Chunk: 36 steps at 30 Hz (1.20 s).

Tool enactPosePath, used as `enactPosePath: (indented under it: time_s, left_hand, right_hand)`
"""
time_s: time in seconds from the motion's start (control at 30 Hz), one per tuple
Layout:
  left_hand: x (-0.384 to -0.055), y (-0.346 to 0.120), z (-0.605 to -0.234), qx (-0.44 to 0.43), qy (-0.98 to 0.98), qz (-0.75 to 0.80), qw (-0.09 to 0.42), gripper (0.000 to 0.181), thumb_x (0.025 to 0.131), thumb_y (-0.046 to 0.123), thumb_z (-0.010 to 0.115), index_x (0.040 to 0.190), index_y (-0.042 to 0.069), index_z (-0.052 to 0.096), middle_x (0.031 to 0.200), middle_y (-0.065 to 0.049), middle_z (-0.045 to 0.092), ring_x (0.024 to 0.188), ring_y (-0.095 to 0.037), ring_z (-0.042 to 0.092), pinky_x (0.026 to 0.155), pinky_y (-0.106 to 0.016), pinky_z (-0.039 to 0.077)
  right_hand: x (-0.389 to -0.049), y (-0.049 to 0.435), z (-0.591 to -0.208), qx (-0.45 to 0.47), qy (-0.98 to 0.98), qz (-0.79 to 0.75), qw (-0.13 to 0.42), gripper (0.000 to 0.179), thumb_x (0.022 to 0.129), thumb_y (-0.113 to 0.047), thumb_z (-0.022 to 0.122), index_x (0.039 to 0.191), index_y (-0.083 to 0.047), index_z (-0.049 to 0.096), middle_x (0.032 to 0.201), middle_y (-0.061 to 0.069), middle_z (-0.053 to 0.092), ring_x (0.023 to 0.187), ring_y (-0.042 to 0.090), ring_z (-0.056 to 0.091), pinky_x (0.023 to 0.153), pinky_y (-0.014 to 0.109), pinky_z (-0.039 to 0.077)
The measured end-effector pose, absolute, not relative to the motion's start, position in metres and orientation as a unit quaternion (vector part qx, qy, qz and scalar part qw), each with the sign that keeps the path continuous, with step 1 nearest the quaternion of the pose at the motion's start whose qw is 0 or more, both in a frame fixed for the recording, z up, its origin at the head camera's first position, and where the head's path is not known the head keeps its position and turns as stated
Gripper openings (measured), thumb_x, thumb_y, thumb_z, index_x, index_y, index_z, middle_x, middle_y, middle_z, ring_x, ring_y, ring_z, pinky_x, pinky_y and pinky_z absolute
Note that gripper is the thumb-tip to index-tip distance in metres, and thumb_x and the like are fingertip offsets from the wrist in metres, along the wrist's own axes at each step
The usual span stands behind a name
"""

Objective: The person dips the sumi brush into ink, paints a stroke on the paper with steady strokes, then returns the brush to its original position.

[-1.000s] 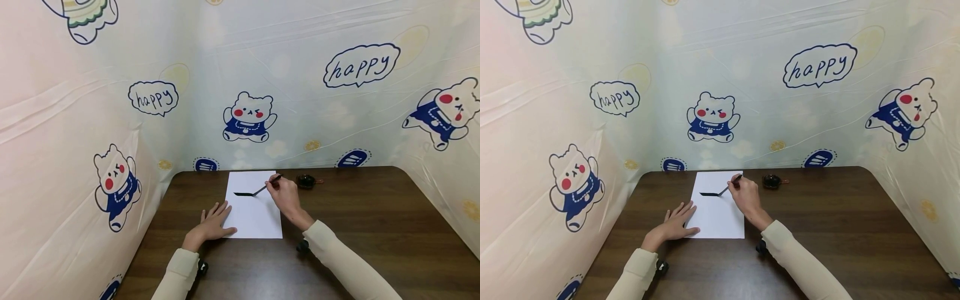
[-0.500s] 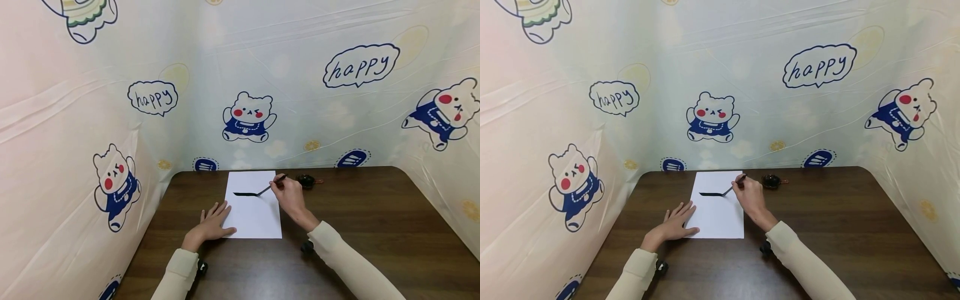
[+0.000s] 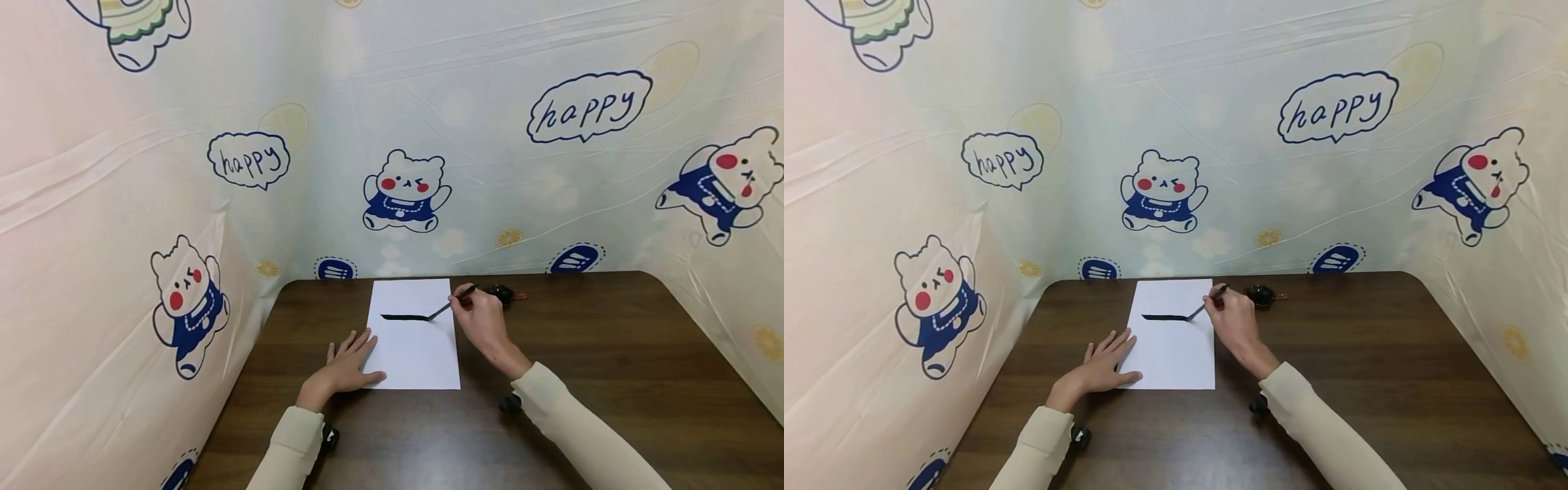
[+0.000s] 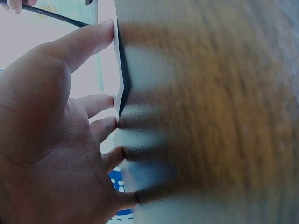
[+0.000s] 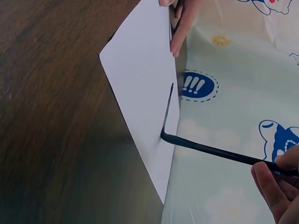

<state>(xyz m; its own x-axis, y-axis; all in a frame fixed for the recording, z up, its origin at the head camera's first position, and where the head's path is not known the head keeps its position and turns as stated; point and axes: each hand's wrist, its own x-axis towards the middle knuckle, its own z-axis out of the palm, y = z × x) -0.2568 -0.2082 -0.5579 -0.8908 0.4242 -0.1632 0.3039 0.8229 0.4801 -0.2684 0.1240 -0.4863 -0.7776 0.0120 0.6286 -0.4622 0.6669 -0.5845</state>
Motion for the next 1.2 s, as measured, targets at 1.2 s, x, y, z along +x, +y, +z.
enactPosePath:
  time_s: [1.2]
  left_hand:
    - [-0.254, -0.205, -0.551, 0.18, 0.949, 0.214, 0.145, 0.101, 0.092, 0.069, 0.069, 0.17, 0.02, 0.029, 0.181, -0.003, 0.013, 0.167, -0.039, 0.003, 0.123, -0.08, -0.007]
  right_hand:
    - [-0.263, 0.148, -0.483, 0.126, -0.868, 0.368, 0.308, 0.007, 0.096, -0.01, 0.079, 0.095, -0.004, 0.075, 0.087, 0.011, 0.08, 0.073, 0.024, 0.077, 0.065, 0.042, 0.064]
